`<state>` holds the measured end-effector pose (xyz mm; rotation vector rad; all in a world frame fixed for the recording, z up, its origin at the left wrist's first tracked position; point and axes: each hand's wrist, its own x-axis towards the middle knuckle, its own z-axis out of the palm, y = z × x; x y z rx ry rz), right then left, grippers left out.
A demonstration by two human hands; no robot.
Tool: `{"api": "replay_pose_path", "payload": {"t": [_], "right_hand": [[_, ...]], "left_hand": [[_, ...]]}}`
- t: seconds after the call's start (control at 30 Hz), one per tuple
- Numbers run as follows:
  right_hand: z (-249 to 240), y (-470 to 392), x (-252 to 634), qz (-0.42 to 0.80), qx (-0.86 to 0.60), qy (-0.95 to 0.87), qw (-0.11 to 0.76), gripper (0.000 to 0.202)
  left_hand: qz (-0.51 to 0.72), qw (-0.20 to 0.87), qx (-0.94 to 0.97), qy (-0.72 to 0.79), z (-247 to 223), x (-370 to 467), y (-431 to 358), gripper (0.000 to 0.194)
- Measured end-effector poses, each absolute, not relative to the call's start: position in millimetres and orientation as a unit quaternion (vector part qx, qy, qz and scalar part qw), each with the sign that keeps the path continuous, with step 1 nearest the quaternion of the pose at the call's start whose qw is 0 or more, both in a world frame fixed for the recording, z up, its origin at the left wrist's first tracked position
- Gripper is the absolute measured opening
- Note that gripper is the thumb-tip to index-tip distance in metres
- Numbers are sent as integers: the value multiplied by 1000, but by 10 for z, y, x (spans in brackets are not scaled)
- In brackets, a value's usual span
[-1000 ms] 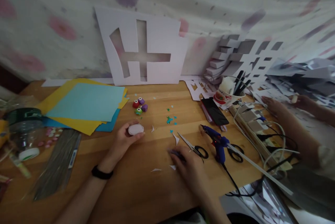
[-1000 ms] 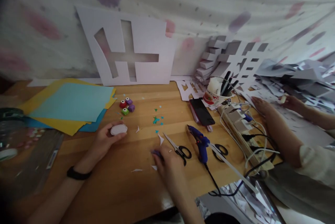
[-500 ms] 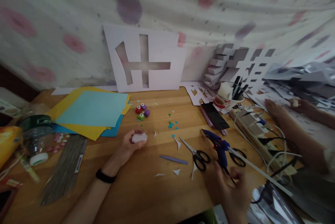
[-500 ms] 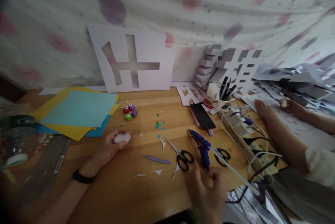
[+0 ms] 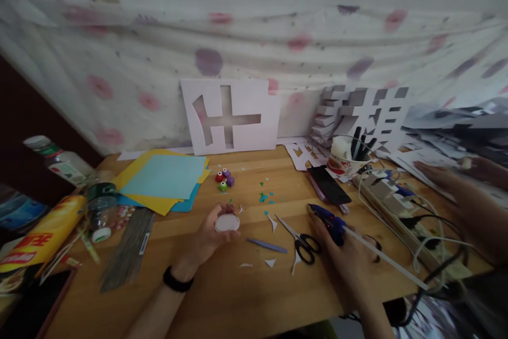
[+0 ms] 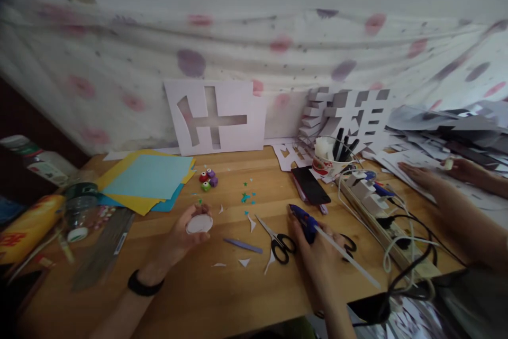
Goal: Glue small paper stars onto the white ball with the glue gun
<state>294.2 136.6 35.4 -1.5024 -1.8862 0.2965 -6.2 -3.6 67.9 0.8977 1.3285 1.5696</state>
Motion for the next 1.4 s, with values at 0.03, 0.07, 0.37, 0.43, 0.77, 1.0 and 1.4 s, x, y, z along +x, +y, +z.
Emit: {"api": "replay_pose_path", "payload": {"t": [0.03,0.07,0.37,0.43,0.77,1.0,1.4], "right_hand": [[334,1397,2930,83,-582,-734,341,55],[318,1425,2918,52,-586,-736,336,57],[680,1305,2947,176,-596,-682,385,43],[790,1204,2981,218,-597,-658,405,42],[1100,621,3012,321,-460,-650,513,45],[1426,423,2709,333,-240,-793,449,55],[1418,330,2565,310,-262,-788,462,57]], "left_hand": [[642,417,356,536,721,2,-52,56],[651,399,350,542,768,68,-68,58],[638,356,355,584,1147,459,-209,47],[638,351,351,588,1168,504,-217,45],[706,396,300,505,1043,713,-286,49],[671,233,307,634,919,946,-356,63],[638,124,335,682,982,1052,-375,47]]}}
